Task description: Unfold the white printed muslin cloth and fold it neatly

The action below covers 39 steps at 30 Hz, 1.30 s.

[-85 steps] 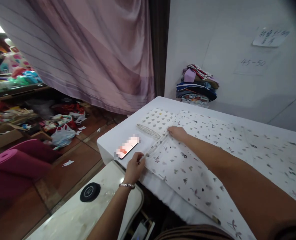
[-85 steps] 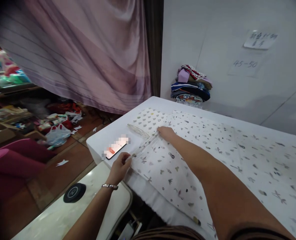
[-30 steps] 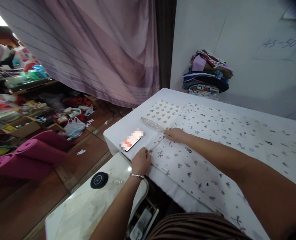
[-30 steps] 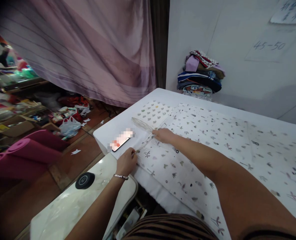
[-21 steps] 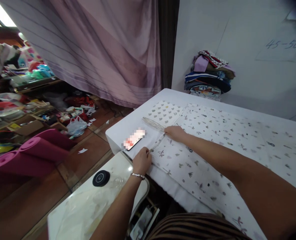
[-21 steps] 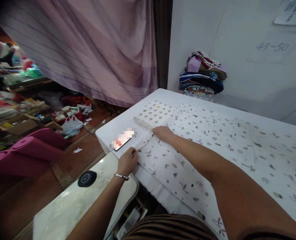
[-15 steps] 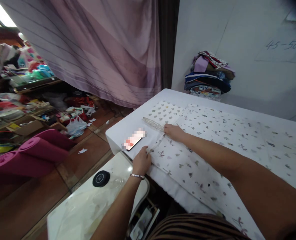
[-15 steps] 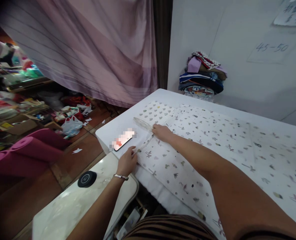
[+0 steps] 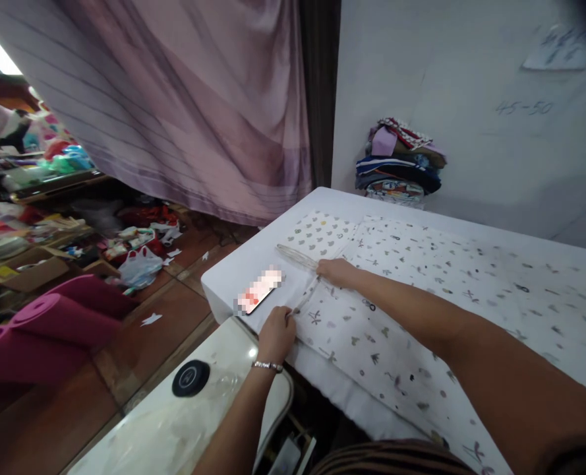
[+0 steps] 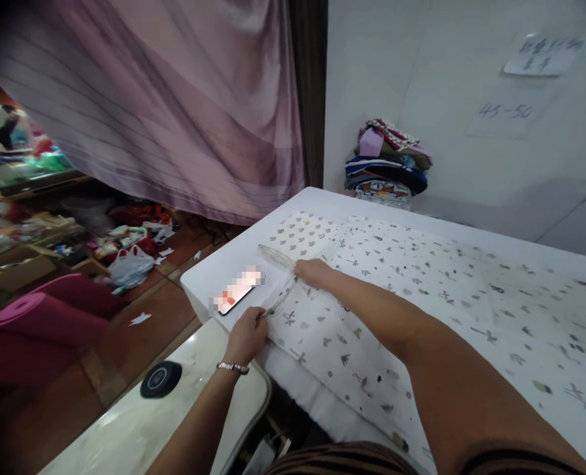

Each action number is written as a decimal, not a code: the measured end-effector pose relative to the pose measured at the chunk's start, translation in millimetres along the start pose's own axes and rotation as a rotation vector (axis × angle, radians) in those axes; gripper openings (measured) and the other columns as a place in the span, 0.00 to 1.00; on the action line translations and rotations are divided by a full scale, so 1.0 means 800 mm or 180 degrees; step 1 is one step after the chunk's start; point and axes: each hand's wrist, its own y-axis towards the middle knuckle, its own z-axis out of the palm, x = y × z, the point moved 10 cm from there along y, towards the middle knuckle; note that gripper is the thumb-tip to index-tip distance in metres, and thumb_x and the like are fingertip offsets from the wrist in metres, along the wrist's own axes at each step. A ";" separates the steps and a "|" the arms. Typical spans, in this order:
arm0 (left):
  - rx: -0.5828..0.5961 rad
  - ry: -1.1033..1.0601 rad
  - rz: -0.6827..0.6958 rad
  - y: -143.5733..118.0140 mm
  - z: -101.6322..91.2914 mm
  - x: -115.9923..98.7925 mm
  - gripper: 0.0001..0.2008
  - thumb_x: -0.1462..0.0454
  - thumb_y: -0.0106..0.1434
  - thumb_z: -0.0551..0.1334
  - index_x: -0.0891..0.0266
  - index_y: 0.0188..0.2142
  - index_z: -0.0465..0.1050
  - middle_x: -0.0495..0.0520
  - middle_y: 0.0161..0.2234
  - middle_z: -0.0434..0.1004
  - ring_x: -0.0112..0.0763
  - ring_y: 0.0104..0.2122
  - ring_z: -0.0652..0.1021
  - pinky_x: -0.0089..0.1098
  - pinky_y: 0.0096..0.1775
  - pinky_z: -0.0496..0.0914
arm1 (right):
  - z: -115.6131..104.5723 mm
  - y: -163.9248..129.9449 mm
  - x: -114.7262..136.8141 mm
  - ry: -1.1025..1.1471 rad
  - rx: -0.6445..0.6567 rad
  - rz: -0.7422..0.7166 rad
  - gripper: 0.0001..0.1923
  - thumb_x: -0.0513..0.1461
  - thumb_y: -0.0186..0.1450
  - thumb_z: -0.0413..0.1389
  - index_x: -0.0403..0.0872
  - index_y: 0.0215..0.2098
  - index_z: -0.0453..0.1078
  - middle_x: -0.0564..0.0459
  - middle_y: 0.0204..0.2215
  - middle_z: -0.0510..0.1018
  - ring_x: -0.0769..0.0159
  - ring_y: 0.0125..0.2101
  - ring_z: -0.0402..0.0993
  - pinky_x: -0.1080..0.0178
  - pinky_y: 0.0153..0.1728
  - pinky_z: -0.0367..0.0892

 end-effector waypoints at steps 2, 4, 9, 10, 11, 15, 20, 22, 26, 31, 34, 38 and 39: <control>-0.0049 -0.0065 -0.0017 -0.002 0.001 -0.002 0.13 0.67 0.60 0.50 0.62 0.40 0.70 0.57 0.38 0.76 0.37 0.38 0.75 0.34 0.40 0.66 | -0.005 0.000 0.010 -0.0097 -0.0083 -0.0171 0.12 0.37 0.65 0.44 0.51 0.39 0.69 0.53 0.44 0.73 0.64 0.36 0.70 0.65 0.30 0.60; -0.0019 -0.0110 -0.0077 -0.004 0.005 -0.001 0.14 0.67 0.60 0.50 0.62 0.42 0.70 0.56 0.37 0.77 0.37 0.37 0.76 0.34 0.39 0.66 | -0.010 0.000 0.016 -0.0172 -0.0188 -0.0261 0.12 0.37 0.65 0.43 0.50 0.39 0.68 0.52 0.43 0.73 0.65 0.34 0.70 0.65 0.29 0.59; -0.0140 0.0245 0.0261 0.012 0.003 -0.030 0.20 0.71 0.57 0.52 0.65 0.50 0.67 0.60 0.49 0.71 0.40 0.48 0.71 0.37 0.48 0.64 | -0.012 0.002 0.017 -0.0257 -0.0229 -0.0315 0.10 0.36 0.64 0.45 0.50 0.38 0.68 0.53 0.42 0.73 0.66 0.32 0.70 0.66 0.26 0.58; -0.0182 0.0238 0.0351 0.020 0.002 -0.041 0.21 0.70 0.58 0.52 0.66 0.52 0.65 0.61 0.52 0.69 0.40 0.51 0.70 0.37 0.50 0.63 | -0.012 0.003 0.017 -0.0258 -0.0213 -0.0322 0.10 0.35 0.63 0.46 0.50 0.38 0.68 0.53 0.42 0.73 0.66 0.32 0.71 0.66 0.26 0.58; -0.0221 0.0193 0.0411 0.030 0.002 -0.053 0.22 0.68 0.59 0.53 0.66 0.54 0.64 0.62 0.53 0.68 0.40 0.52 0.69 0.37 0.51 0.62 | -0.012 0.003 0.018 -0.0247 -0.0189 -0.0323 0.10 0.34 0.62 0.47 0.49 0.38 0.68 0.53 0.42 0.73 0.66 0.33 0.71 0.66 0.26 0.58; -0.0195 -0.0131 0.0378 0.079 0.015 -0.090 0.21 0.60 0.62 0.54 0.66 0.53 0.64 0.62 0.51 0.71 0.40 0.49 0.71 0.36 0.48 0.64 | -0.017 0.004 0.018 -0.0063 -0.0090 -0.0308 0.09 0.36 0.62 0.49 0.49 0.38 0.69 0.53 0.42 0.74 0.65 0.36 0.71 0.67 0.26 0.58; -0.0108 -0.0623 0.0185 0.112 0.042 -0.097 0.14 0.61 0.60 0.55 0.60 0.45 0.70 0.57 0.40 0.77 0.36 0.39 0.76 0.31 0.38 0.65 | -0.023 0.007 0.004 0.0192 -0.0084 -0.0151 0.07 0.38 0.62 0.51 0.48 0.37 0.70 0.52 0.40 0.76 0.64 0.38 0.71 0.67 0.28 0.58; -0.0137 -0.0787 0.0149 0.115 0.047 -0.091 0.13 0.61 0.60 0.56 0.61 0.43 0.71 0.57 0.38 0.77 0.36 0.38 0.75 0.31 0.37 0.65 | -0.024 0.009 -0.002 0.0234 -0.0136 -0.0096 0.08 0.39 0.63 0.50 0.49 0.39 0.69 0.52 0.40 0.76 0.64 0.39 0.71 0.67 0.29 0.59; -0.0194 -0.1029 0.0237 0.115 0.052 -0.082 0.12 0.58 0.60 0.55 0.60 0.39 0.73 0.55 0.35 0.78 0.36 0.35 0.75 0.30 0.34 0.63 | -0.021 0.015 0.000 0.0429 -0.0153 -0.0133 0.07 0.38 0.62 0.51 0.49 0.37 0.70 0.55 0.38 0.77 0.66 0.38 0.71 0.68 0.32 0.59; -0.0297 -0.1260 0.0069 0.115 0.057 -0.067 0.12 0.57 0.59 0.54 0.60 0.33 0.72 0.51 0.29 0.76 0.32 0.30 0.74 0.29 0.32 0.62 | -0.053 0.013 -0.036 0.0705 -0.0680 -0.0218 0.10 0.33 0.62 0.50 0.48 0.39 0.70 0.54 0.41 0.75 0.69 0.41 0.69 0.68 0.40 0.61; -0.0325 -0.1297 0.0031 0.114 0.060 -0.065 0.12 0.56 0.59 0.55 0.59 0.32 0.73 0.49 0.27 0.75 0.32 0.29 0.73 0.29 0.31 0.62 | -0.080 -0.005 -0.132 0.0436 -0.1133 0.0679 0.15 0.30 0.63 0.45 0.46 0.43 0.70 0.49 0.44 0.73 0.66 0.42 0.68 0.66 0.40 0.62; -0.0328 -0.1268 0.0024 0.112 0.059 -0.066 0.12 0.55 0.59 0.54 0.58 0.33 0.72 0.49 0.28 0.75 0.32 0.30 0.73 0.29 0.32 0.62 | -0.080 -0.015 -0.213 0.0193 -0.0922 0.0981 0.16 0.30 0.61 0.47 0.46 0.43 0.71 0.48 0.47 0.70 0.62 0.39 0.69 0.65 0.34 0.61; -0.0324 -0.1258 0.0019 0.112 0.059 -0.066 0.12 0.55 0.59 0.54 0.58 0.33 0.72 0.49 0.28 0.76 0.32 0.30 0.73 0.29 0.32 0.61 | -0.077 -0.013 -0.220 0.0162 -0.0838 0.0926 0.16 0.31 0.61 0.48 0.47 0.43 0.71 0.48 0.48 0.70 0.63 0.38 0.69 0.66 0.33 0.60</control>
